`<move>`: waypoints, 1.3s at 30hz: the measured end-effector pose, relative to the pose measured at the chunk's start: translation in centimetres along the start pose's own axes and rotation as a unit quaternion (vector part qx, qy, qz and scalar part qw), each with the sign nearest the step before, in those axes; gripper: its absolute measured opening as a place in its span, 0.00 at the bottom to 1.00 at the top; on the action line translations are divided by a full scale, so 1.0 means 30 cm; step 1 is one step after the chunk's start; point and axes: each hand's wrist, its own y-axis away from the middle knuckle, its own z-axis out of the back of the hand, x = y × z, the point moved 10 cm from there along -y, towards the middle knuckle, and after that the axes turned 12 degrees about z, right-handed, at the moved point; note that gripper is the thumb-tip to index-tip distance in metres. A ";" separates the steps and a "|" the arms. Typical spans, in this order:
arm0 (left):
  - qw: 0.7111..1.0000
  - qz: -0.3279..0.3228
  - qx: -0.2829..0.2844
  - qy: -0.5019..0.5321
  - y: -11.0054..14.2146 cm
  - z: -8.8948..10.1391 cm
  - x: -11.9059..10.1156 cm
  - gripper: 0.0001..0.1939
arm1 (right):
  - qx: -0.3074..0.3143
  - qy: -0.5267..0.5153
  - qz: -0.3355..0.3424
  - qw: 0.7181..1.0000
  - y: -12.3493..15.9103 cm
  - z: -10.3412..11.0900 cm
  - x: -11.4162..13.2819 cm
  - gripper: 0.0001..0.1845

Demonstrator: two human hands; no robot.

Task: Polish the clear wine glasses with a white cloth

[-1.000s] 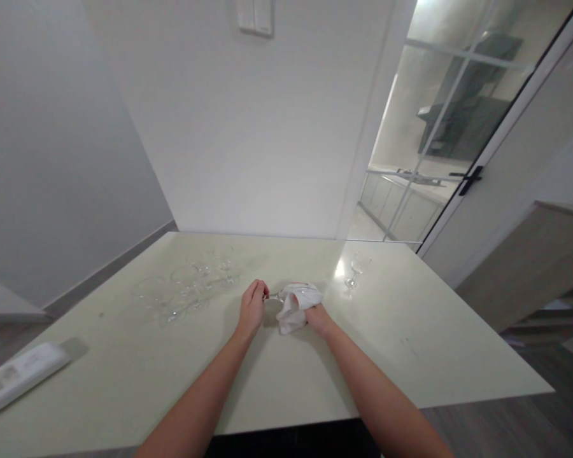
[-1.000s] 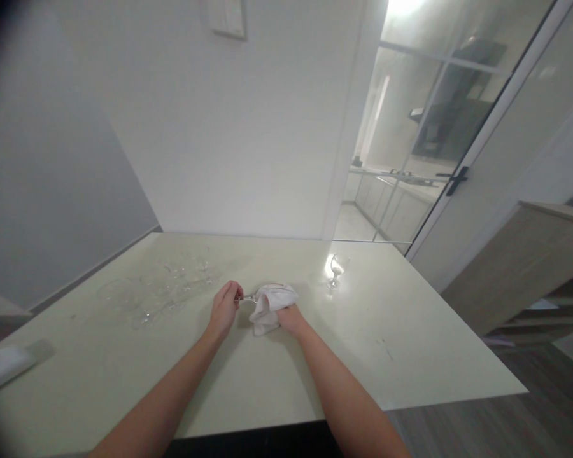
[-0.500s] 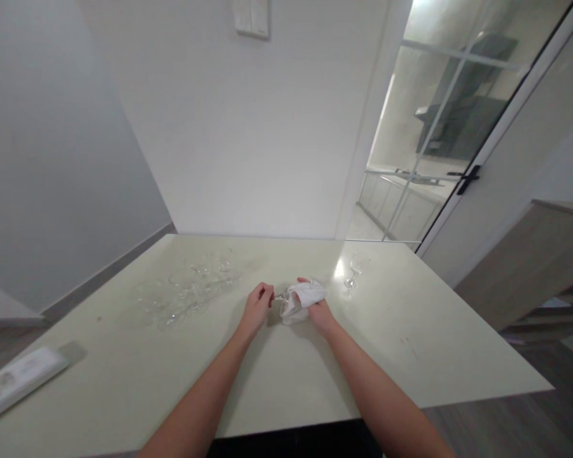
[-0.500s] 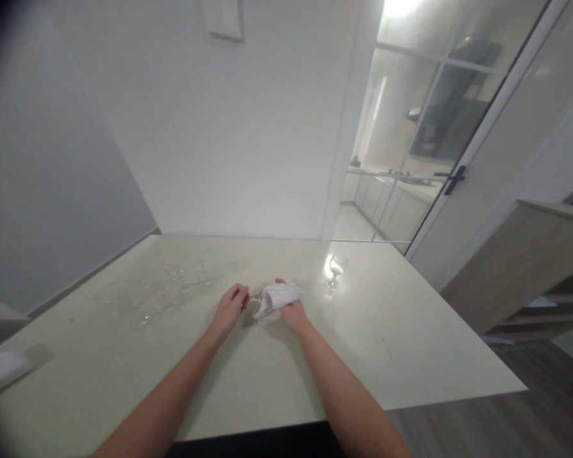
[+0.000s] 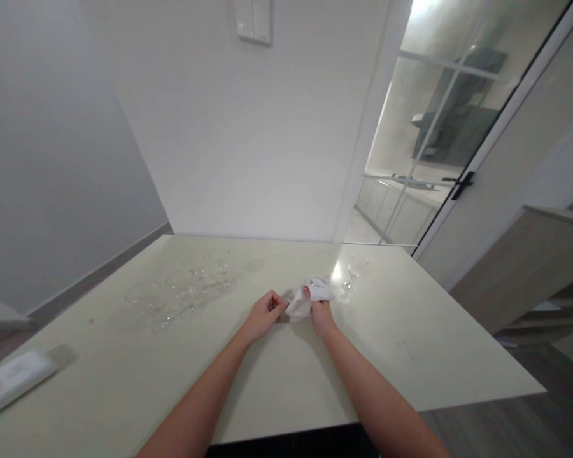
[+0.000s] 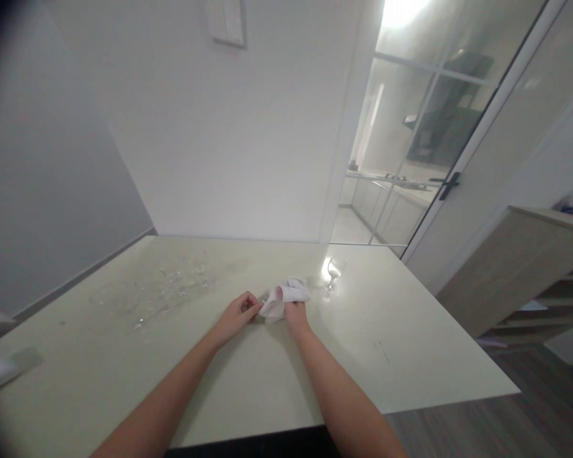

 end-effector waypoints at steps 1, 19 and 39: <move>1.000 0.005 0.005 0.003 0.000 -0.005 0.002 0.19 | -0.018 -0.012 -0.018 1.000 0.004 0.005 -0.008 0.25; 0.993 0.002 0.116 0.016 0.049 -0.067 -0.042 0.21 | 0.078 -0.126 -0.110 0.983 0.039 -0.105 0.044 0.22; 0.996 -0.054 -0.061 0.033 0.028 0.075 -0.069 0.22 | 0.144 0.067 -0.046 0.986 0.044 -0.137 0.104 0.23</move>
